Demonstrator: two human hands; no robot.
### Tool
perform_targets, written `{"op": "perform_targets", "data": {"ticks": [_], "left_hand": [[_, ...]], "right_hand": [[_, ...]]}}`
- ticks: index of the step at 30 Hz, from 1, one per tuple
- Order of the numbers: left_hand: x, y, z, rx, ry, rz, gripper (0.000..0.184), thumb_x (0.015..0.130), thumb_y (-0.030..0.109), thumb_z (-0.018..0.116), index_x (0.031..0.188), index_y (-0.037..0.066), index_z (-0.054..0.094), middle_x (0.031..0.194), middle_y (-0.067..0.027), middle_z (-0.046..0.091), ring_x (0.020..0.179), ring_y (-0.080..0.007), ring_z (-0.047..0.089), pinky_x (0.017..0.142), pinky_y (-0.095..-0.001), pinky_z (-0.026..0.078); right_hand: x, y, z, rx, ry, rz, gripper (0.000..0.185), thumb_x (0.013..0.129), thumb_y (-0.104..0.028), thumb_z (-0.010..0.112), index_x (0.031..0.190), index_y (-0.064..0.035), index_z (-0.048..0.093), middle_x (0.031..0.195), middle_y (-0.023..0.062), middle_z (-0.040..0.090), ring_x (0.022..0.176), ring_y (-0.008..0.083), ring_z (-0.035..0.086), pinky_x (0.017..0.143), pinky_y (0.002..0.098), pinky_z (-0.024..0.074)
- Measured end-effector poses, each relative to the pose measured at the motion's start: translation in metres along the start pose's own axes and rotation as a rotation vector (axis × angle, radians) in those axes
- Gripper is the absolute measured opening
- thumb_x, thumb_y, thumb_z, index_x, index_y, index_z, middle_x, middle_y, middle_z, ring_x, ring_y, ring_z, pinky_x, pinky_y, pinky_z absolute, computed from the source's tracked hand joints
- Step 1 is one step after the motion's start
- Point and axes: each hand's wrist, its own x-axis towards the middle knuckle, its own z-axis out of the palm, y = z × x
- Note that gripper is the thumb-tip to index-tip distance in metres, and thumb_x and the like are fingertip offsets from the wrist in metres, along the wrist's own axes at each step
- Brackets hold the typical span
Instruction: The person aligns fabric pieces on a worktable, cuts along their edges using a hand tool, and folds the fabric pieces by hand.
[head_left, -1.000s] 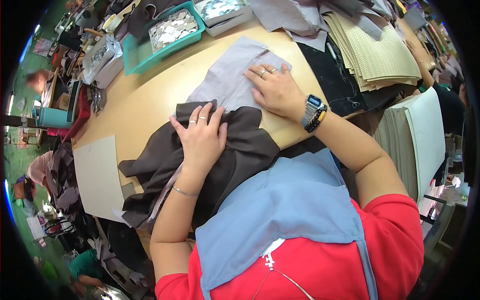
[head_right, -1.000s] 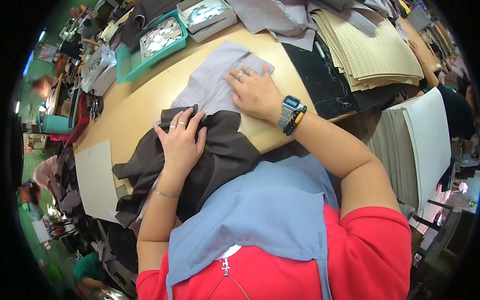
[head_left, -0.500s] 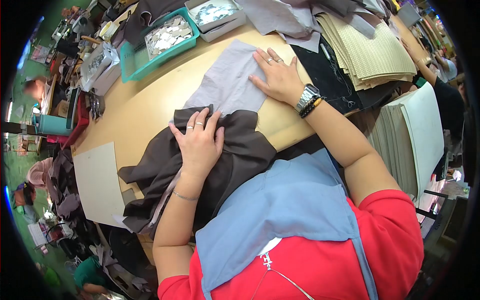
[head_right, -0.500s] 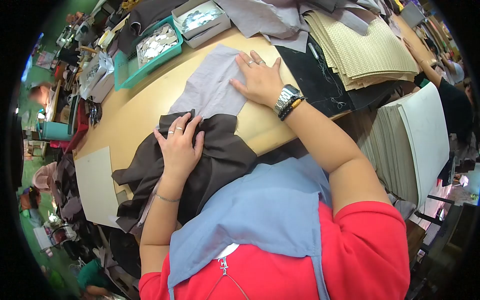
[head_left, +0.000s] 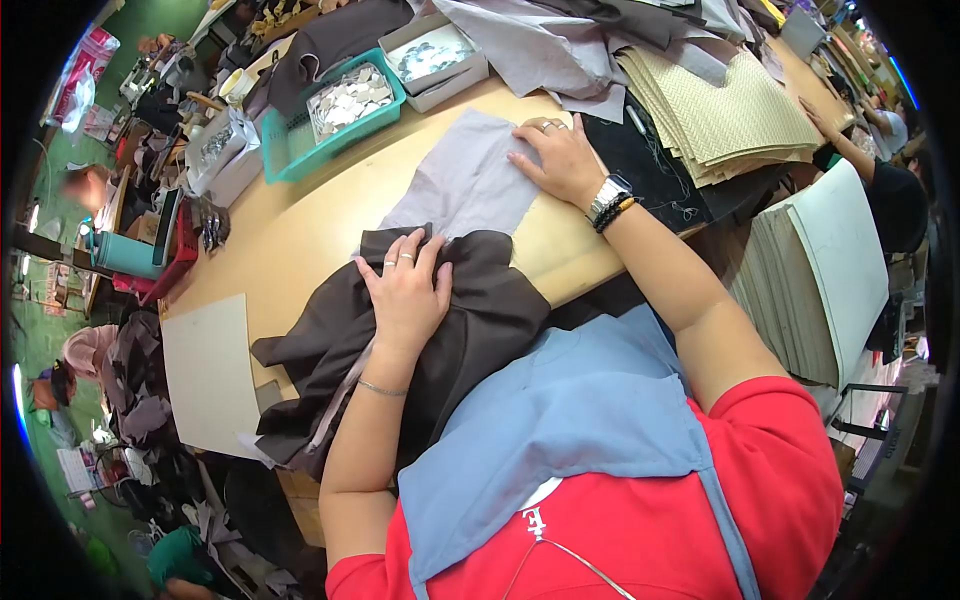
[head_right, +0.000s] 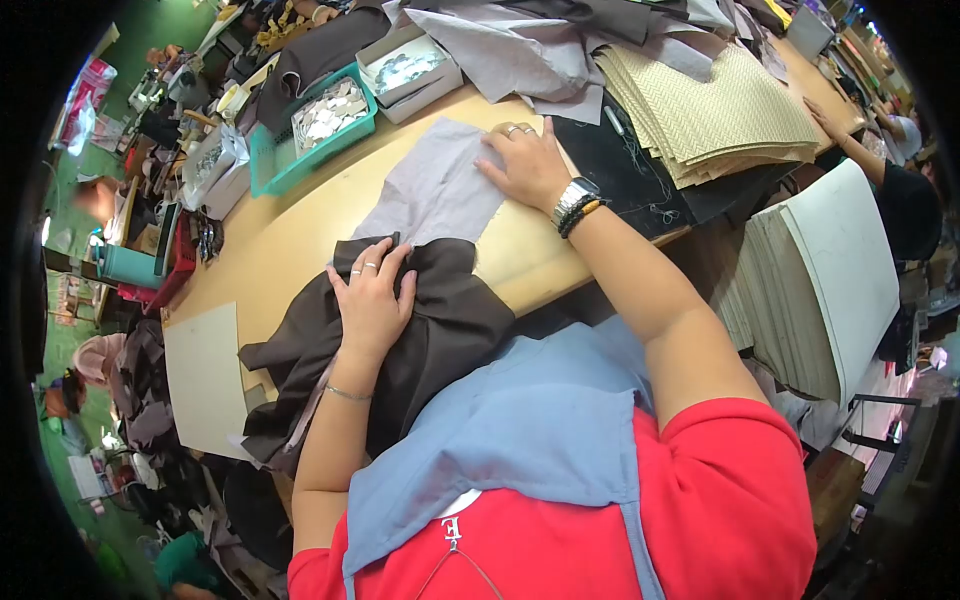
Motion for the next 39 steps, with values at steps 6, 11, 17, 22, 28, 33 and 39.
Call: {"op": "perform_targets", "data": {"ticks": [6, 11, 17, 22, 28, 33, 39], "left_hand": [[0.001, 0.0, -0.002, -0.033, -0.01, -0.001, 0.037, 0.09, 0.029, 0.064, 0.126, 0.021, 0.06, 0.132, -0.0036, 0.058, 0.127, -0.0233, 0.052, 0.103, -0.0735, 0.03], [0.002, 0.0, -0.001, -0.042, -0.009, -0.008, 0.037, 0.09, 0.029, 0.063, 0.127, 0.02, 0.059, 0.132, -0.0042, 0.058, 0.127, -0.0241, 0.052, 0.103, -0.0721, 0.032], [0.002, 0.0, 0.0, -0.059, -0.017, -0.018, 0.04, 0.09, 0.032, 0.063, 0.127, 0.018, 0.059, 0.133, -0.0069, 0.056, 0.128, -0.0254, 0.051, 0.102, -0.0718, 0.032], [0.006, 0.003, -0.005, 0.025, -0.053, -0.038, 0.04, 0.091, 0.032, 0.062, 0.128, 0.019, 0.059, 0.132, -0.008, 0.056, 0.125, -0.0266, 0.053, 0.102, -0.0715, 0.032], [0.004, 0.006, -0.003, 0.057, -0.061, -0.059, 0.041, 0.091, 0.033, 0.061, 0.13, 0.02, 0.058, 0.131, -0.0088, 0.056, 0.125, -0.0274, 0.052, 0.102, -0.0722, 0.032], [0.004, 0.006, -0.002, 0.084, -0.064, -0.046, 0.043, 0.092, 0.033, 0.06, 0.132, 0.02, 0.057, 0.132, -0.0093, 0.055, 0.126, -0.0272, 0.052, 0.102, -0.0718, 0.032], [0.006, 0.004, -0.006, 0.079, -0.099, -0.054, 0.044, 0.092, 0.034, 0.06, 0.134, 0.02, 0.056, 0.134, -0.0096, 0.054, 0.127, -0.0268, 0.051, 0.103, -0.0714, 0.03]], "right_hand": [[0.004, -0.009, -0.002, -0.07, -0.035, 0.054, 0.049, 0.093, -0.046, 0.057, 0.129, -0.012, 0.059, 0.128, 0.0088, 0.058, 0.123, 0.0284, 0.054, 0.105, 0.07, 0.0293], [0.004, -0.016, 0.0, -0.189, -0.026, -0.059, 0.047, 0.095, -0.044, 0.056, 0.131, -0.0143, 0.057, 0.13, 0.008, 0.057, 0.123, 0.0277, 0.053, 0.105, 0.0683, 0.029], [-0.038, -0.08, -0.006, 0.168, -0.172, -0.511, 0.049, 0.093, -0.048, 0.057, 0.13, -0.0156, 0.057, 0.133, 0.0069, 0.057, 0.126, 0.0257, 0.052, 0.106, 0.0643, 0.0318], [-0.032, -0.073, -0.008, 0.102, -0.187, -0.312, 0.052, 0.094, -0.051, 0.054, 0.13, -0.0144, 0.058, 0.137, 0.006, 0.054, 0.128, 0.0244, 0.051, 0.106, 0.0649, 0.0325], [-0.014, -0.048, -0.013, -0.028, -0.134, -0.177, 0.052, 0.095, -0.049, 0.053, 0.134, -0.0151, 0.056, 0.137, 0.0078, 0.055, 0.128, 0.0268, 0.052, 0.107, 0.0659, 0.0288], [-0.029, -0.088, -0.004, 0.178, -0.14, -0.428, 0.049, 0.093, -0.05, 0.057, 0.128, -0.0149, 0.059, 0.132, 0.0095, 0.057, 0.127, 0.0264, 0.052, 0.102, 0.0601, 0.0352], [-0.025, -0.06, -0.003, 0.072, -0.174, -0.36, 0.053, 0.094, -0.05, 0.055, 0.135, -0.0163, 0.054, 0.14, 0.0076, 0.052, 0.133, 0.0262, 0.047, 0.099, 0.0606, 0.0369]]}}
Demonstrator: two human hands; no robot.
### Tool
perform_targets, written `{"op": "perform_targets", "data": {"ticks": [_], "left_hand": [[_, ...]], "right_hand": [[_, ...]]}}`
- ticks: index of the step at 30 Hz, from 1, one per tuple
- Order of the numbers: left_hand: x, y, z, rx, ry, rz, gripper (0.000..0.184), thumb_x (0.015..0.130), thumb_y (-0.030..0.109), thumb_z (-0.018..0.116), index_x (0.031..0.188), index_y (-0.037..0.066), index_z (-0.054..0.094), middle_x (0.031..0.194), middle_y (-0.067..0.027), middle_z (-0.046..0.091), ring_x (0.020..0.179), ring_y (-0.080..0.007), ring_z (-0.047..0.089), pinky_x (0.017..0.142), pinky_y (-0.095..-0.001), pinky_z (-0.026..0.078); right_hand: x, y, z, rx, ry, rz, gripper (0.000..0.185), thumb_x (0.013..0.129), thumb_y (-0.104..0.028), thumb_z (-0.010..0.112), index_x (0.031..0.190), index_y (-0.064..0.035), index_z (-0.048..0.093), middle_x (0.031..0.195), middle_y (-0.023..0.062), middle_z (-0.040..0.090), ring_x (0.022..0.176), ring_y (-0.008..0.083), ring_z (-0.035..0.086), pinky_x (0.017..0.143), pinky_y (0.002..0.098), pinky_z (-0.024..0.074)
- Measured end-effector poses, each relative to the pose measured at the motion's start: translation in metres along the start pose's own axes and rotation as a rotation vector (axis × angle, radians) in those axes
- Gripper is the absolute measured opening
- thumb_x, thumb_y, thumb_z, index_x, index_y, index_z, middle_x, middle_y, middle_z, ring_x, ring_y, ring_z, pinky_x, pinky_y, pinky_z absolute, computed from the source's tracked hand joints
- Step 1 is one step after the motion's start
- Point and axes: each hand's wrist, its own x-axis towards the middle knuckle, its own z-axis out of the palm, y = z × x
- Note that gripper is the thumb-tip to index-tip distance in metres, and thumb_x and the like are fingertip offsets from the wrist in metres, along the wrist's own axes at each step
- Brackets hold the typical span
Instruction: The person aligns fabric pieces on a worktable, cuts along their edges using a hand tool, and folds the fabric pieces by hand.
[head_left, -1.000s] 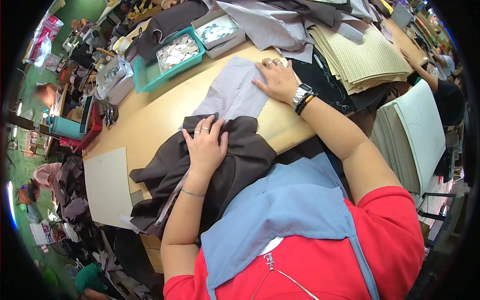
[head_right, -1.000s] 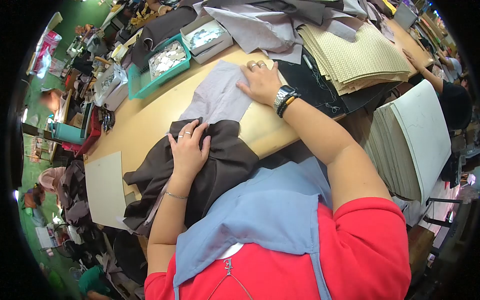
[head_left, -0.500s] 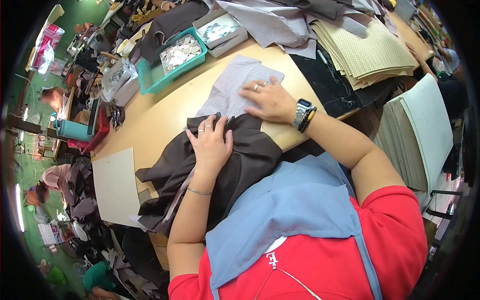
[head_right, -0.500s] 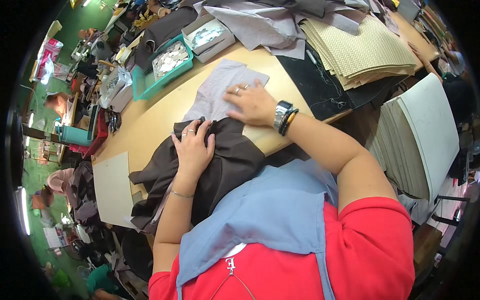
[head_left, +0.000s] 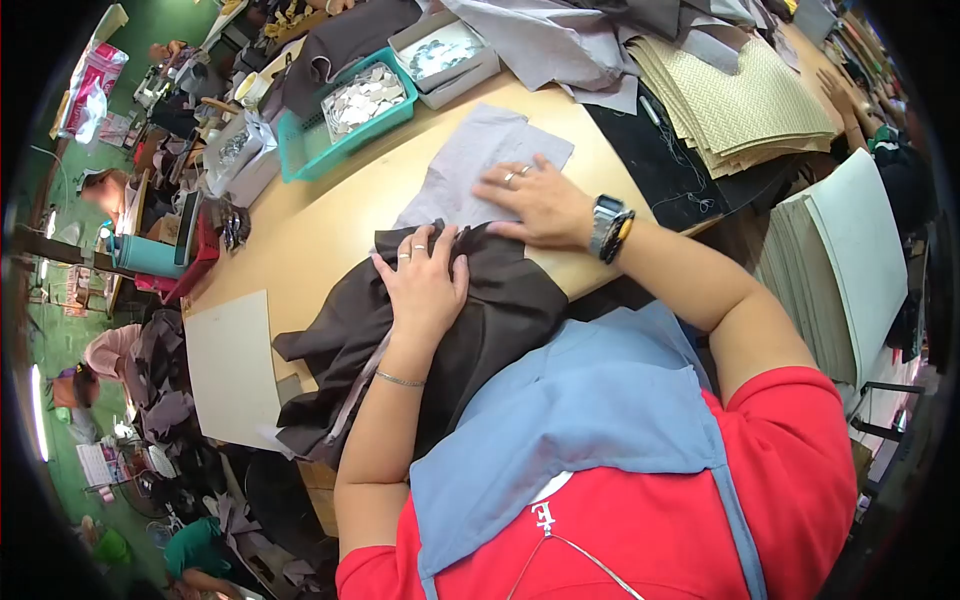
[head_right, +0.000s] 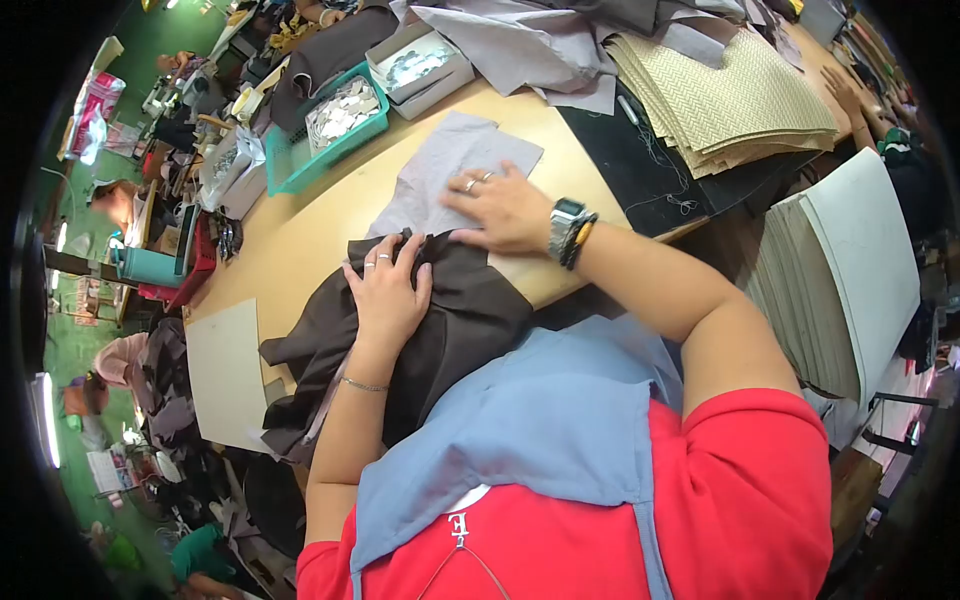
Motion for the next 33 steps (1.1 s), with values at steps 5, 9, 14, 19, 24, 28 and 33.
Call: {"op": "perform_targets", "data": {"ticks": [5, 9, 14, 19, 24, 28, 33], "left_hand": [[-0.001, -0.003, 0.0, -0.008, 0.031, 0.02, 0.048, 0.09, 0.038, 0.062, 0.135, 0.021, 0.055, 0.138, -0.0096, 0.051, 0.128, -0.0271, 0.049, 0.103, -0.0687, 0.031], [0.001, -0.012, -0.008, -0.09, 0.014, -0.169, 0.047, 0.087, 0.04, 0.066, 0.127, 0.015, 0.058, 0.115, -0.0159, 0.063, 0.107, -0.0324, 0.061, 0.09, -0.0559, 0.045], [0.015, -0.036, -0.032, -0.94, -0.102, -0.243, 0.038, 0.089, 0.027, 0.069, 0.116, 0.003, 0.058, 0.099, -0.0138, 0.07, 0.086, -0.0276, 0.068, 0.078, -0.0392, 0.052], [0.071, -0.106, -0.139, -1.799, 0.394, -0.56, 0.044, 0.102, 0.034, 0.044, 0.128, 0.002, 0.058, 0.125, -0.0196, 0.063, 0.116, -0.0295, 0.06, 0.1, -0.0408, 0.049], [0.076, -0.219, -0.142, -1.897, 0.805, -0.597, 0.052, 0.104, 0.038, 0.036, 0.136, -0.001, 0.05, 0.139, -0.0186, 0.054, 0.125, -0.0347, 0.054, 0.106, -0.0546, 0.044], [0.025, -0.208, -0.072, -1.653, 1.027, -0.832, 0.051, 0.101, 0.038, 0.052, 0.136, 0.0, 0.051, 0.139, -0.0152, 0.054, 0.124, -0.0276, 0.054, 0.109, -0.0436, 0.042], [-0.02, -0.192, 0.009, -0.042, 1.141, -0.969, 0.105, 0.086, 0.038, 0.076, 0.148, -0.014, 0.01, 0.151, -0.0348, 0.027, 0.142, -0.0448, 0.026, 0.119, -0.0495, 0.017]], "right_hand": [[0.004, 0.073, -0.01, -0.134, -0.043, 0.281, 0.058, 0.097, -0.053, 0.048, 0.145, -0.0206, 0.046, 0.148, 0.0098, 0.046, 0.14, 0.0314, 0.039, 0.11, 0.069, 0.0229], [0.004, 0.079, -0.008, -0.154, 0.045, 0.391, 0.059, 0.099, -0.051, 0.046, 0.145, -0.0145, 0.045, 0.146, 0.0127, 0.047, 0.138, 0.0317, 0.041, 0.108, 0.0684, 0.0249], [-0.016, 0.047, -0.016, 0.46, 0.34, 0.341, 0.055, 0.102, -0.043, 0.047, 0.144, -0.0059, 0.045, 0.139, 0.0181, 0.052, 0.13, 0.0304, 0.049, 0.109, 0.047, 0.0349], [-0.022, 0.03, -0.033, 1.203, 0.448, 0.554, 0.06, 0.105, -0.05, 0.037, 0.146, -0.0066, 0.043, 0.137, 0.0138, 0.054, 0.123, 0.0248, 0.054, 0.106, 0.039, 0.0386], [-0.025, 0.039, -0.053, 1.227, 0.57, 0.626, 0.064, 0.103, -0.058, 0.034, 0.147, -0.013, 0.043, 0.136, 0.0077, 0.055, 0.118, 0.0212, 0.056, 0.102, 0.0426, 0.0394], [-0.034, 0.055, -0.051, 1.182, 0.366, 0.663, 0.065, 0.101, -0.061, 0.036, 0.141, -0.0122, 0.052, 0.132, 0.0045, 0.057, 0.118, 0.0147, 0.055, 0.097, 0.0326, 0.0418], [-0.033, 0.033, -0.033, 0.674, 0.079, 0.41, 0.047, 0.093, -0.049, 0.062, 0.112, -0.0065, 0.069, 0.1, 0.0077, 0.068, 0.093, 0.0214, 0.063, 0.084, 0.0339, 0.0478]]}}
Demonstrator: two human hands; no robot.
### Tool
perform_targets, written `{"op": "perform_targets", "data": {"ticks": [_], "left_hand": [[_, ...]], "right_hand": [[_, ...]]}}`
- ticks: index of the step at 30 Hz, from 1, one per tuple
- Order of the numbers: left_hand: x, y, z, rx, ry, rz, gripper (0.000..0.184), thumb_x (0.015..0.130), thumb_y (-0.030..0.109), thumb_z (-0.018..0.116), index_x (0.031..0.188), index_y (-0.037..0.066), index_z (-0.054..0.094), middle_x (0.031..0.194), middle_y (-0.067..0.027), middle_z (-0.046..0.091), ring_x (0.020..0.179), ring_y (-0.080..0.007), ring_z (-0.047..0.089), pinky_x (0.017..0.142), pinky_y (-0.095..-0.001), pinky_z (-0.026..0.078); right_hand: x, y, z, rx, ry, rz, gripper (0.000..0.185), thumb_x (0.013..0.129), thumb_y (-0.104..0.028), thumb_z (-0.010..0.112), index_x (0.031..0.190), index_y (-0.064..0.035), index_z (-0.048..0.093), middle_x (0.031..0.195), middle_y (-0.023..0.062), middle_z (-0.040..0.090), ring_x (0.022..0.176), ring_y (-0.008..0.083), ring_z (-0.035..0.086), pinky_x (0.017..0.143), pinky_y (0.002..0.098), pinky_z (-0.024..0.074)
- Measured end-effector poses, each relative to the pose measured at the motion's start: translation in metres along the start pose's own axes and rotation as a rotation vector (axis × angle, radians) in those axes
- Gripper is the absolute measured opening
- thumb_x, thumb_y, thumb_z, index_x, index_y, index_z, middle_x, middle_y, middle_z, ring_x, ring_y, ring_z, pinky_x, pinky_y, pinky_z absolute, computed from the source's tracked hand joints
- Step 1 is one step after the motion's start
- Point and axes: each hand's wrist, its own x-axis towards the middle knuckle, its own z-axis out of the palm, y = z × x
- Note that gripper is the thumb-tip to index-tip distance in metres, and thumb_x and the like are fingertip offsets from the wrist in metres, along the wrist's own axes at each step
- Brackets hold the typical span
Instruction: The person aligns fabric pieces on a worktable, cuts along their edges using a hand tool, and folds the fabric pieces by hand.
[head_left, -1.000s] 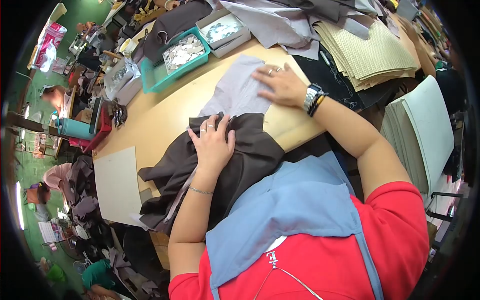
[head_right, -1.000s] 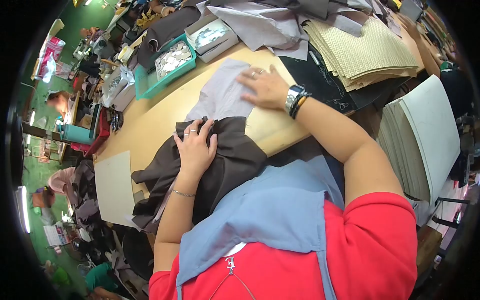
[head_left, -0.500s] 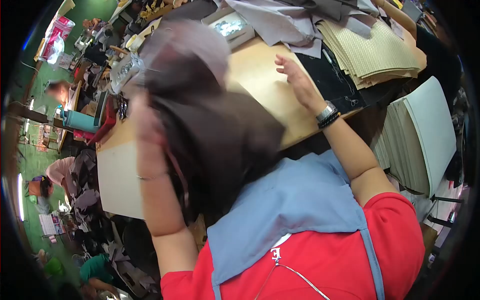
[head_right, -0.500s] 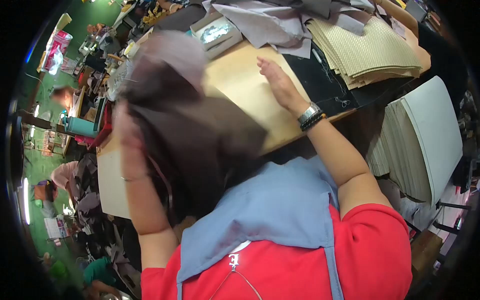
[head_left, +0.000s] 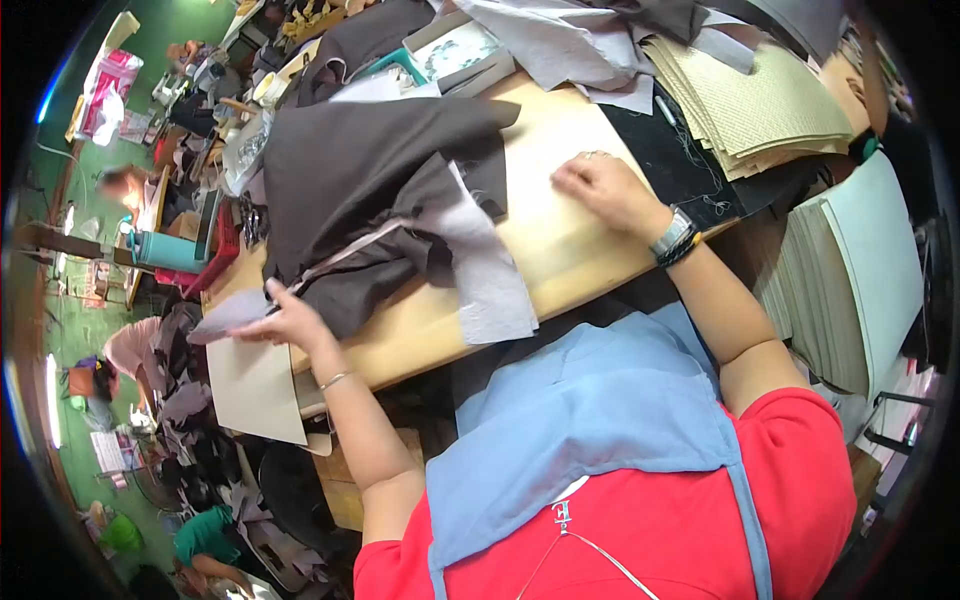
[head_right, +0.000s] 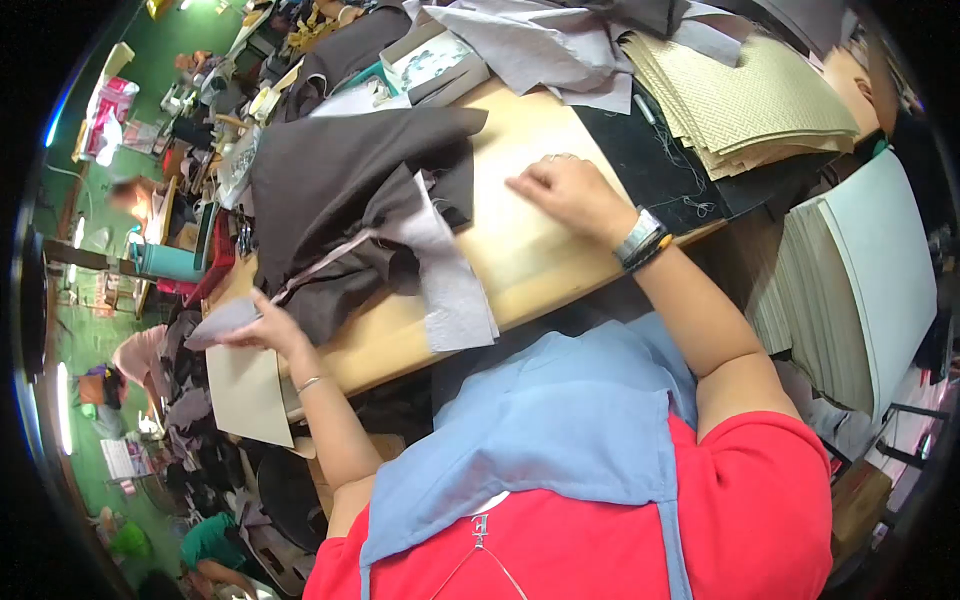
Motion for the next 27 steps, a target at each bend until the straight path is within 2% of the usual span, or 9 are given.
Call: {"op": "perform_targets", "data": {"ticks": [2, 4, 8, 10, 11, 16, 20, 24, 27], "left_hand": [[-0.016, 0.026, -0.013, -0.262, -0.348, 0.247, 0.074, 0.089, 0.026, 0.071, 0.143, -0.008, 0.035, 0.15, -0.0313, 0.033, 0.141, -0.0451, 0.029, 0.118, -0.0513, 0.02], [-0.034, 0.092, -0.035, -0.5, -0.598, 0.636, 0.047, 0.089, 0.017, 0.067, 0.131, 0.002, 0.055, 0.144, -0.0215, 0.047, 0.139, -0.0396, 0.037, 0.116, -0.0489, 0.024], [-0.083, 0.148, -0.048, -0.53, -0.992, 1.105, 0.052, 0.079, 0.003, 0.061, 0.128, 0.018, 0.061, 0.139, -0.0073, 0.055, 0.142, -0.0319, 0.038, 0.117, -0.0573, 0.015], [-0.088, 0.176, -0.057, -0.542, -1.183, 1.25, 0.054, 0.077, 0.001, 0.059, 0.127, 0.02, 0.062, 0.138, -0.0038, 0.057, 0.143, -0.0285, 0.038, 0.118, -0.0601, 0.01], [-0.09, 0.183, -0.055, -0.604, -1.242, 1.219, 0.049, 0.075, 0.004, 0.063, 0.121, 0.02, 0.063, 0.124, -0.0005, 0.064, 0.128, -0.0244, 0.054, 0.117, -0.0616, 0.011], [-0.073, 0.205, -0.042, -0.656, -1.254, 1.156, 0.022, 0.077, 0.017, 0.077, 0.097, 0.019, 0.067, 0.089, 0.0054, 0.066, 0.089, -0.0158, 0.065, 0.116, -0.0608, 0.017], [-0.066, 0.206, -0.041, -0.726, -1.209, 1.033, 0.01, 0.086, 0.022, 0.072, 0.095, 0.019, 0.07, 0.091, 0.0052, 0.07, 0.089, -0.0148, 0.067, 0.115, -0.0585, 0.021], [-0.071, 0.202, -0.041, -0.728, -1.191, 0.939, 0.016, 0.092, 0.02, 0.067, 0.106, 0.018, 0.072, 0.105, 0.0027, 0.072, 0.098, -0.0159, 0.067, 0.117, -0.0553, 0.02], [-0.078, 0.199, -0.039, -0.774, -1.175, 0.859, 0.019, 0.096, 0.018, 0.061, 0.112, 0.017, 0.071, 0.117, 0.0, 0.07, 0.107, -0.0179, 0.066, 0.117, -0.0548, 0.02]], "right_hand": [[-0.007, -0.028, 0.017, -0.452, -0.053, -0.131, 0.043, 0.09, -0.048, 0.065, 0.102, -0.0071, 0.07, 0.094, 0.0084, 0.068, 0.088, 0.025, 0.062, 0.082, 0.0376, 0.0474], [-0.014, -0.041, 0.041, -0.414, 0.018, -0.308, 0.045, 0.085, -0.054, 0.066, 0.086, -0.0092, 0.068, 0.088, 0.0084, 0.065, 0.088, 0.028, 0.062, 0.081, 0.0413, 0.0461], [-0.015, -0.045, 0.063, -0.374, -0.082, -0.31, 0.035, 0.082, -0.041, 0.072, 0.092, -0.0086, 0.066, 0.091, 0.0085, 0.066, 0.085, 0.0289, 0.064, 0.081, 0.0425, 0.047], [-0.012, -0.04, 0.053, -0.048, -0.181, -0.24, 0.025, 0.081, -0.023, 0.075, 0.095, -0.005, 0.064, 0.087, 0.0084, 0.067, 0.073, 0.0235, 0.064, 0.069, 0.0376, 0.0503], [-0.012, -0.039, 0.047, 0.08, -0.212, -0.193, 0.025, 0.081, -0.018, 0.075, 0.097, -0.0037, 0.063, 0.084, 0.0076, 0.067, 0.07, 0.0214, 0.064, 0.066, 0.0357, 0.0504], [-0.012, -0.072, -0.01, 0.494, -0.409, 0.344, 0.036, 0.089, -0.008, 0.072, 0.12, -0.0037, 0.054, 0.081, 0.0026, 0.063, 0.074, 0.0068, 0.06, 0.064, 0.024, 0.0498], [-0.009, -0.056, -0.013, 1.102, -0.393, 0.177, 0.048, 0.094, -0.013, 0.067, 0.138, -0.007, 0.048, 0.091, 0.0013, 0.066, 0.079, 0.0054, 0.063, 0.077, 0.0256, 0.0521], [-0.003, -0.059, 0.003, 0.354, -0.137, -0.276, 0.046, 0.093, -0.006, 0.064, 0.138, -0.0117, 0.053, 0.115, 0.0053, 0.064, 0.101, 0.0144, 0.064, 0.089, 0.0318, 0.052], [0.0, -0.066, 0.011, 0.261, -0.009, -0.49, 0.045, 0.081, 0.004, 0.069, 0.122, -0.0139, 0.067, 0.122, 0.0078, 0.062, 0.106, 0.0197, 0.063, 0.089, 0.033, 0.0528]]}}
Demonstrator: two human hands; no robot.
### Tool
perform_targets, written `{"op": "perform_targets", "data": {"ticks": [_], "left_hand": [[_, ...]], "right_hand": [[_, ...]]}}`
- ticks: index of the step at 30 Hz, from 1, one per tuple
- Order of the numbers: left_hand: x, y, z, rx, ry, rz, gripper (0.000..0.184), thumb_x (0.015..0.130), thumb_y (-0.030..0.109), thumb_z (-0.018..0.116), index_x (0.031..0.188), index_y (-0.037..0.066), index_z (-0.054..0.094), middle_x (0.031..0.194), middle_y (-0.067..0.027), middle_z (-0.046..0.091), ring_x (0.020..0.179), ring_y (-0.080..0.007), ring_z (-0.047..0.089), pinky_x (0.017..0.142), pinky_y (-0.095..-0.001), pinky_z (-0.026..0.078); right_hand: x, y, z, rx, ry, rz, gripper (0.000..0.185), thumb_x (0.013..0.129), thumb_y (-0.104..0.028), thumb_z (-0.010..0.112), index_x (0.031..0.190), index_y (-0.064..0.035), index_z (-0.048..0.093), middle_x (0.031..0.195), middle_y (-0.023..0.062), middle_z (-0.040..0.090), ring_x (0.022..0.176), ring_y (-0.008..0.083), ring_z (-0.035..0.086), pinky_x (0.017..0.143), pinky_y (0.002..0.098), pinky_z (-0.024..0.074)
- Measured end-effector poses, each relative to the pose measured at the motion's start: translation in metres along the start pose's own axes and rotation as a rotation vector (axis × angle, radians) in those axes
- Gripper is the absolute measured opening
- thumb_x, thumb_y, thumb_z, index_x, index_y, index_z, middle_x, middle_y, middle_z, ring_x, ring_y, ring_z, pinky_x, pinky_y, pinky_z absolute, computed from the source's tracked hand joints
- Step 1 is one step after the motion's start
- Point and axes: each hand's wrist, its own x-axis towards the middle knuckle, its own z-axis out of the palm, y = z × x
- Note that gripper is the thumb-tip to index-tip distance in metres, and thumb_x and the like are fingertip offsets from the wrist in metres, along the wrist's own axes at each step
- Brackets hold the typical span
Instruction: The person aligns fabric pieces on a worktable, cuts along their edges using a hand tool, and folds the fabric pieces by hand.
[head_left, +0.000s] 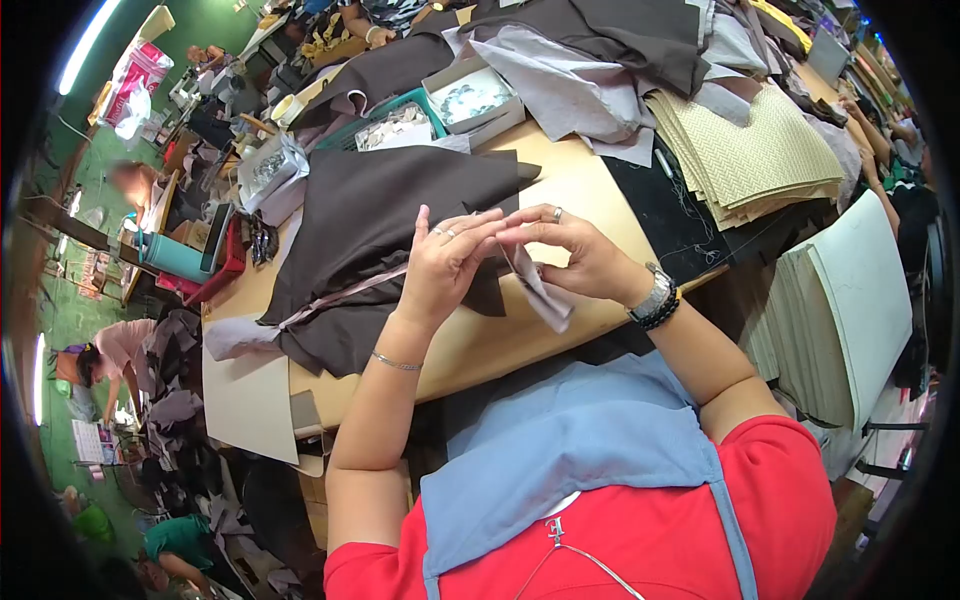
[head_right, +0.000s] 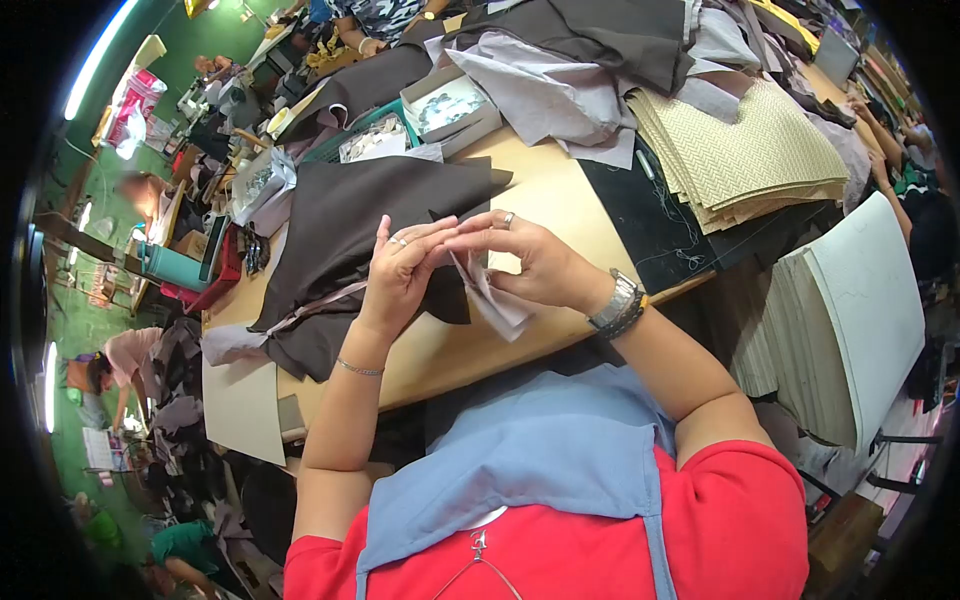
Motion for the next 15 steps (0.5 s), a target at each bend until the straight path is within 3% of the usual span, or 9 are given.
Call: {"op": "perform_targets", "data": {"ticks": [1, 2, 5, 9, 11, 12, 13, 14, 15], "left_hand": [[0.0, -0.001, 0.001, -0.023, 0.029, -0.005, 0.02, 0.097, 0.018, 0.06, 0.113, 0.016, 0.071, 0.121, -0.0008, 0.07, 0.11, -0.0188, 0.065, 0.117, -0.0551, 0.021], [-0.001, -0.001, 0.0, -0.012, 0.052, -0.008, 0.021, 0.099, 0.019, 0.058, 0.115, 0.014, 0.07, 0.125, -0.002, 0.068, 0.114, -0.0211, 0.064, 0.114, -0.0548, 0.026], [-0.001, -0.005, 0.004, -0.097, 0.161, -0.015, 0.022, 0.096, 0.017, 0.061, 0.117, 0.016, 0.069, 0.127, -0.0022, 0.067, 0.114, -0.0224, 0.064, 0.112, -0.0558, 0.03], [-0.007, -0.01, -0.001, -0.484, 0.365, -0.056, 0.019, 0.102, 0.018, 0.054, 0.105, 0.005, 0.066, 0.127, -0.0136, 0.066, 0.119, -0.0241, 0.061, 0.111, -0.047, 0.035], [-0.006, -0.013, -0.006, -0.575, 0.635, 0.003, 0.017, 0.099, 0.022, 0.06, 0.105, 0.005, 0.06, 0.121, -0.014, 0.065, 0.114, -0.021, 0.06, 0.097, -0.0332, 0.046], [-0.021, -0.042, -0.008, -0.569, 0.795, -0.212, 0.03, 0.106, 0.03, 0.048, 0.097, 0.004, 0.058, 0.092, -0.0049, 0.06, 0.091, -0.0128, 0.056, 0.085, -0.0277, 0.045], [-0.017, -0.026, -0.024, -0.612, 0.88, -0.179, 0.031, 0.105, 0.033, 0.05, 0.097, 0.004, 0.056, 0.084, 0.0012, 0.049, 0.083, -0.0088, 0.048, 0.077, -0.026, 0.042], [-0.032, -0.045, -0.032, -0.559, 0.928, -0.179, 0.026, 0.105, 0.029, 0.052, 0.097, 0.005, 0.055, 0.092, -0.0003, 0.052, 0.087, -0.0118, 0.051, 0.081, -0.0281, 0.045], [-0.051, -0.066, -0.048, 0.228, 0.97, -0.174, 0.022, 0.102, 0.026, 0.053, 0.101, 0.004, 0.054, 0.099, -0.004, 0.053, 0.091, -0.0148, 0.053, 0.084, -0.0319, 0.047]], "right_hand": [[0.001, 0.002, 0.002, -0.05, 0.021, -0.079, 0.045, 0.078, 0.005, 0.07, 0.119, -0.0137, 0.069, 0.12, 0.0081, 0.063, 0.106, 0.0203, 0.063, 0.088, 0.0331, 0.0534], [0.0, 0.005, 0.004, -0.06, 0.043, -0.075, 0.035, 0.076, 0.008, 0.071, 0.104, -0.0113, 0.074, 0.115, 0.0094, 0.066, 0.1, 0.0231, 0.066, 0.086, 0.0331, 0.0545], [0.0, 0.009, 0.002, -0.212, 0.008, -0.152, 0.029, 0.074, 0.009, 0.071, 0.096, -0.0106, 0.073, 0.11, 0.0094, 0.067, 0.095, 0.0223, 0.068, 0.083, 0.0319, 0.0554], [0.007, -0.011, 0.002, -0.123, 0.19, -0.186, 0.023, 0.074, 0.006, 0.075, 0.091, -0.0079, 0.07, 0.122, 0.0122, 0.062, 0.111, 0.0234, 0.062, 0.093, 0.0337, 0.0518], [0.014, -0.003, 0.002, -0.04, 0.287, -0.207, 0.021, 0.077, 0.0, 0.077, 0.096, -0.0053, 0.068, 0.122, 0.0128, 0.062, 0.117, 0.0265, 0.059, 0.098, 0.0349, 0.0478], [0.023, -0.001, 0.002, 0.014, 0.316, -0.23, 0.019, 0.08, -0.003, 0.077, 0.096, -0.0045, 0.067, 0.119, 0.0126, 0.063, 0.111, 0.0239, 0.061, 0.092, 0.0327, 0.0493], [0.032, -0.001, 0.006, 0.067, 0.345, -0.253, 0.017, 0.083, -0.007, 0.077, 0.097, -0.0036, 0.067, 0.116, 0.0123, 0.064, 0.105, 0.0213, 0.063, 0.086, 0.0304, 0.0509], [0.04, -0.016, 0.012, 0.083, 0.33, -0.128, 0.017, 0.088, -0.015, 0.075, 0.094, -0.003, 0.065, 0.098, 0.0088, 0.067, 0.083, 0.013, 0.064, 0.069, 0.0272, 0.0507], [0.049, -0.015, 0.021, 0.085, 0.297, -0.124, 0.022, 0.09, -0.019, 0.075, 0.093, -0.0026, 0.062, 0.081, 0.0047, 0.065, 0.066, 0.0078, 0.057, 0.057, 0.0268, 0.0475]]}}
